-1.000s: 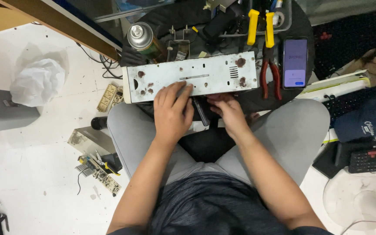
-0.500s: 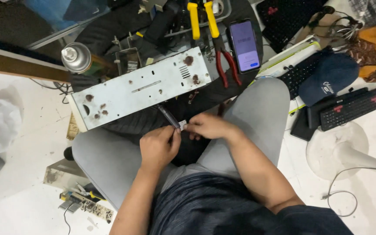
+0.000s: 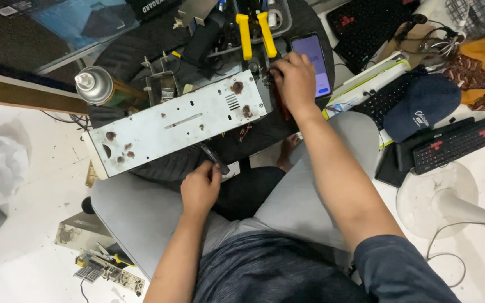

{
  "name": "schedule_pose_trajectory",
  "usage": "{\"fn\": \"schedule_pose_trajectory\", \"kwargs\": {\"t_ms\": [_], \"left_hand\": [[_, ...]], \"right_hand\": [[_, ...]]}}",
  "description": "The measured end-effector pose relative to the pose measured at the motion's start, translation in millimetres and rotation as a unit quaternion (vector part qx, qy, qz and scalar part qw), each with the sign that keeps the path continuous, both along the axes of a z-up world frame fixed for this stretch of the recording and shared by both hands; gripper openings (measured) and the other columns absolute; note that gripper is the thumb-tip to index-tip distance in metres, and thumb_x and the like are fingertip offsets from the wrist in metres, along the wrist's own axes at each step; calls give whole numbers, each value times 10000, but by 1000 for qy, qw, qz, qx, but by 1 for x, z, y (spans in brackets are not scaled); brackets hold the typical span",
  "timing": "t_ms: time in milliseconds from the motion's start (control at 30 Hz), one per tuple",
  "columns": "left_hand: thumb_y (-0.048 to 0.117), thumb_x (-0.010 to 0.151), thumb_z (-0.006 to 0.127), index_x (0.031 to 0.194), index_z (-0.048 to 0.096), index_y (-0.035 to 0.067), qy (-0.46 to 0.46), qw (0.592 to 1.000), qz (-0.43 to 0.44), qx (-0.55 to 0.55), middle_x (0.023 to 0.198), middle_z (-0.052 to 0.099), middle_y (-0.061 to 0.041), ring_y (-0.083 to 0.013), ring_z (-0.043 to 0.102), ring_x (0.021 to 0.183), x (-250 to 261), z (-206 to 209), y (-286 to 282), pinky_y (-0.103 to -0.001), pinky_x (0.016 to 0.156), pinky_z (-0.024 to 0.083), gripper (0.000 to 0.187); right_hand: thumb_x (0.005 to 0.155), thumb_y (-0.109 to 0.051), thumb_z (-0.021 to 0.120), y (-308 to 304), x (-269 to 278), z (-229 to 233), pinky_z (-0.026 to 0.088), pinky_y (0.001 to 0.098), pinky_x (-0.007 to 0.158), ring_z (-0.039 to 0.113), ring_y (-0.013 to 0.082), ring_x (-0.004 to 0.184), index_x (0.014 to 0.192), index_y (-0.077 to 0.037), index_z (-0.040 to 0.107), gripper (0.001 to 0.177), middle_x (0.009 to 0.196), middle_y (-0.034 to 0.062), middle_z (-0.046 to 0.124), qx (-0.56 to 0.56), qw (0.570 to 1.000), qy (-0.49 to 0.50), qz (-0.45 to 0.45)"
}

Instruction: The person sits cross-legged and works on a white metal electronic chassis placed on their lap. They use a screwdriver to tighten screws on the chassis, flip it over to access the internal components, and continue adjusting parts with the screwdriver.

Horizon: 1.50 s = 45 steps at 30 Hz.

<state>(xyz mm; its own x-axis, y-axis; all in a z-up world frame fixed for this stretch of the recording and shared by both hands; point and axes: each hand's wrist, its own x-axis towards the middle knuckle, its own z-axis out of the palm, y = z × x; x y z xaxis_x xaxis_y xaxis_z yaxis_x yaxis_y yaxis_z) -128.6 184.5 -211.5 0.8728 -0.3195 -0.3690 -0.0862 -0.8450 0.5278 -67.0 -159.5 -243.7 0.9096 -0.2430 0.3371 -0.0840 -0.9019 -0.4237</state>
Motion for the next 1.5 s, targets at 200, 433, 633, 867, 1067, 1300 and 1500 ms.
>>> {"fn": "schedule_pose_trajectory", "kwargs": {"t_ms": [200,433,633,867,1067,1300,1500], "left_hand": [[346,982,562,760,541,157,-7,1000,6,9,569,582,-44,-336,599,590,-6,-9,11,-477,528,412,293],[344,985,561,791,557,154,-37,999,-9,-2,665,646,-63,-340,642,649,-9,-10,9,-494,533,438,272],[326,924,662,867,747,210,-177,981,-50,-64,600,676,-34,-263,717,644,-21,24,-3,-367,566,551,154],[106,916,663,1006,752,124,-201,898,-36,-391,806,747,-55,-265,721,692,-8,133,-60,-342,586,590,127],[48,928,699,1086,748,74,-185,899,-51,-393,937,713,-86,-277,715,713,-10,132,-58,-364,526,588,167],[33,892,740,1030,763,62,-49,929,-7,-366,861,737,-124,-333,736,767,-16,119,-11,-400,611,594,143],[82,895,762,977,750,99,-174,951,19,-253,836,718,-85,-318,716,791,2,121,19,-396,656,581,84]], "right_hand": [[919,-211,778,11,18,-19,359,487,726,506,358,948,1074,-203,816,159,942,78,584,-47,994,72,-60],[942,-249,766,10,23,-25,355,502,770,538,361,1011,1090,-207,798,157,1078,101,672,-38,993,93,-60],[959,-59,759,25,-33,58,476,344,897,658,204,991,1096,-117,736,151,1037,62,710,340,939,-33,-29],[854,73,683,77,-104,79,528,301,680,677,273,783,971,76,628,130,846,261,642,737,655,-152,70],[869,96,656,120,-124,66,616,322,684,742,226,802,1171,-19,468,374,931,229,720,763,631,-36,138],[840,121,699,138,-130,57,560,239,681,701,132,763,1186,-68,407,490,888,157,757,692,689,133,169],[1009,-27,627,152,-84,41,533,364,854,663,234,1016,1225,-2,562,226,1124,174,708,496,861,103,31]]}}
